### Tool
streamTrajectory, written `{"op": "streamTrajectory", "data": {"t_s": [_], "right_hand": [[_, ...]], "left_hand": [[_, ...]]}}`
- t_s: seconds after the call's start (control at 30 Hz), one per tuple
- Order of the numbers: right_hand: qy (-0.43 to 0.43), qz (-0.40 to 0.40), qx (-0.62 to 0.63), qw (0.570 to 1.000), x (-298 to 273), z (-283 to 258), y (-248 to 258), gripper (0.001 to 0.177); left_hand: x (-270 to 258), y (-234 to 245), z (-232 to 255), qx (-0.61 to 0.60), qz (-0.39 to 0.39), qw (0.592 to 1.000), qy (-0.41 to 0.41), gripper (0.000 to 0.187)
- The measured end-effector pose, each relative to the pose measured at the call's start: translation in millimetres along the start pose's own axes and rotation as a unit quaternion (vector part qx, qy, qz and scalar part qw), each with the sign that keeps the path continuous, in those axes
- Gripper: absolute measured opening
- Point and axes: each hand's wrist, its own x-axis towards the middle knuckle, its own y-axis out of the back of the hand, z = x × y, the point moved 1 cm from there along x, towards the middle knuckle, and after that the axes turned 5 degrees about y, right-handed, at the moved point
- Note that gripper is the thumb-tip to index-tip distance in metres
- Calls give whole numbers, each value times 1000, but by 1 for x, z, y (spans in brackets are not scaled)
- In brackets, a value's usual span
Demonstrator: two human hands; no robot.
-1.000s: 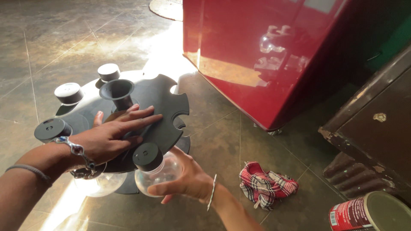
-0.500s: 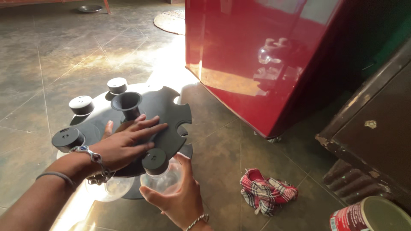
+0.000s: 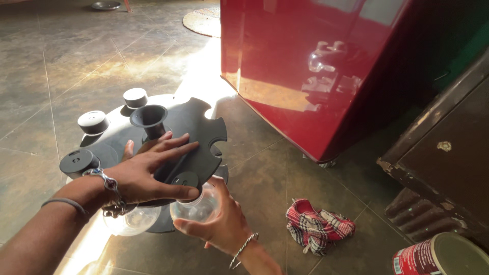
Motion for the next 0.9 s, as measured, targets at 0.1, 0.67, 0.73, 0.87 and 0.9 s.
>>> {"op": "streamTrajectory", "data": {"t_s": [0.1, 0.67, 0.73, 0.87, 0.9], "right_hand": [[-30, 33, -8, 999, -3, 3, -6, 105], [131, 3, 40, 991, 3, 11, -2, 96], [115, -37, 54, 991, 5, 9, 1, 95], [83, -120, 96, 985, 16, 2, 10, 103], [76, -137, 106, 982, 21, 1, 12, 106]], "left_hand": [[7, -4, -10, -6, -3, 1000, -1, 123], [48, 12, -44, -120, 229, 930, 262, 114], [60, 10, -45, -101, 161, 942, 275, 112], [69, 4, -39, -64, 139, 944, 292, 111], [69, 4, -38, -79, 137, 941, 299, 112]]}}
